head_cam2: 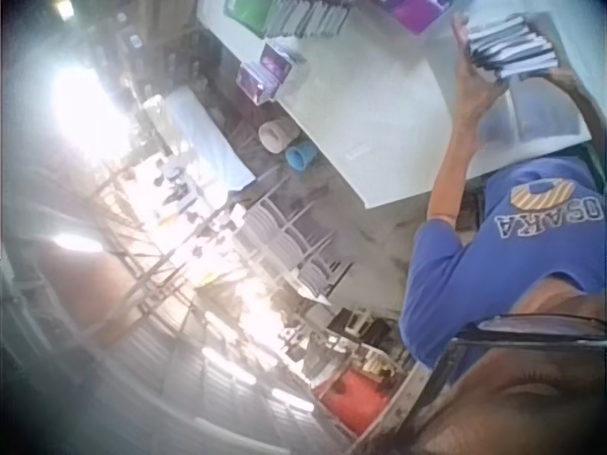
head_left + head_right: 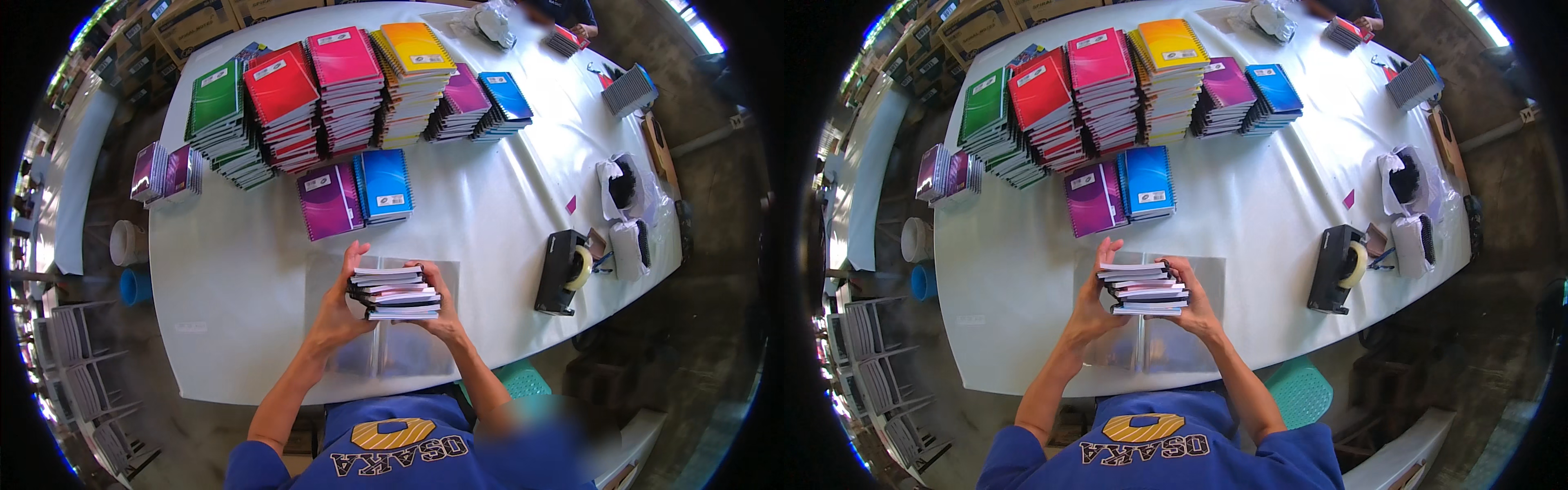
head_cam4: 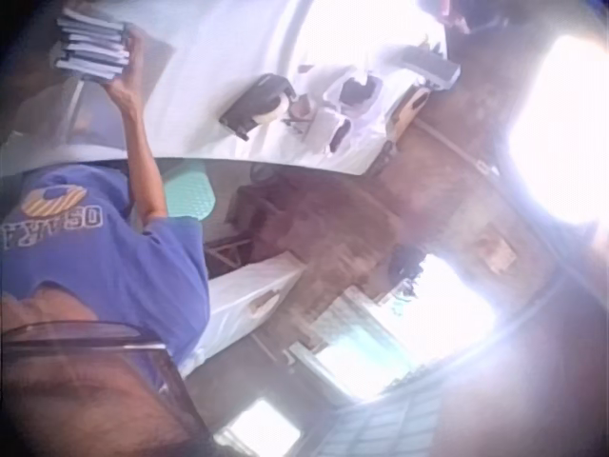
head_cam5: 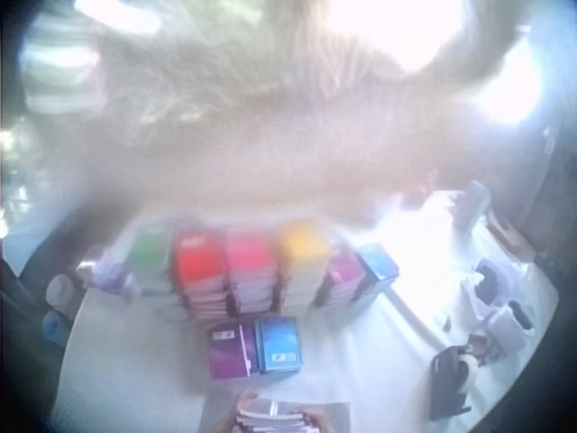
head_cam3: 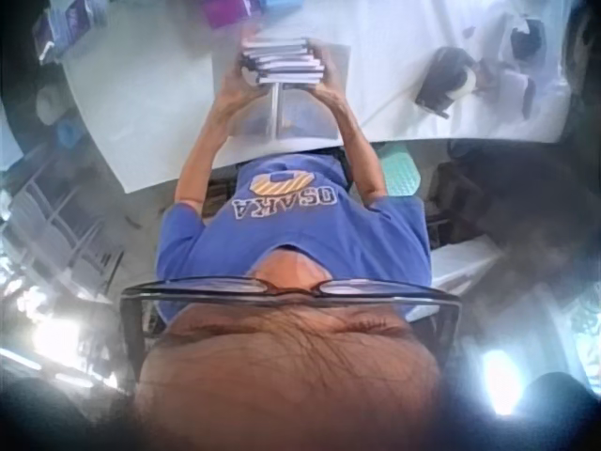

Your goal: The person stacks spiral notebooks, places them into a clear plastic sleeve, and seals the package with tape from a dispenser.

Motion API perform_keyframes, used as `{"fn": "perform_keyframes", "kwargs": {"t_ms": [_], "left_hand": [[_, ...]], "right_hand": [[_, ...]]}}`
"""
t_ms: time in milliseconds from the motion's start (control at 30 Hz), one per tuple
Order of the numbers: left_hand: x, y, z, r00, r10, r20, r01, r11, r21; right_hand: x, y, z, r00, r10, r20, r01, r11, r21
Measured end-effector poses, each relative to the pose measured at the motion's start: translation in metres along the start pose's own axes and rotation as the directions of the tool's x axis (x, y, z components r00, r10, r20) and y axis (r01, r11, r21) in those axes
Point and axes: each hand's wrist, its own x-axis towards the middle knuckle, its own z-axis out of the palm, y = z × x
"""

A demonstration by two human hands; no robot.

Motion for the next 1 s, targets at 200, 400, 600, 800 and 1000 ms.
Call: {"fn": "perform_keyframes", "kwargs": {"t_ms": [200,400,600,800,1000], "left_hand": [[-0.019,-0.069,-0.011,0.971,0.238,0.015,-0.237,0.969,-0.070],[-0.022,-0.071,-0.008,1.000,0.000,-0.026,-0.007,0.962,-0.272],[-0.028,-0.074,-0.028,0.987,-0.117,0.106,0.148,0.923,-0.356],[-0.042,-0.066,-0.019,0.986,-0.158,0.045,0.164,0.962,-0.219],[-0.050,-0.102,-0.021,0.983,-0.181,-0.019,0.170,0.953,-0.252]], "right_hand": [[-0.008,0.056,0.031,0.996,-0.063,0.065,0.066,0.997,-0.030],[-0.009,0.067,0.024,0.993,-0.115,0.030,0.119,0.977,-0.177],[-0.006,0.061,0.027,0.999,-0.043,0.027,0.047,0.982,-0.184],[-0.008,0.045,0.025,0.996,-0.046,0.072,0.059,0.980,-0.190],[-0.012,0.040,0.027,0.996,-0.079,0.042,0.089,0.931,-0.353]]}}
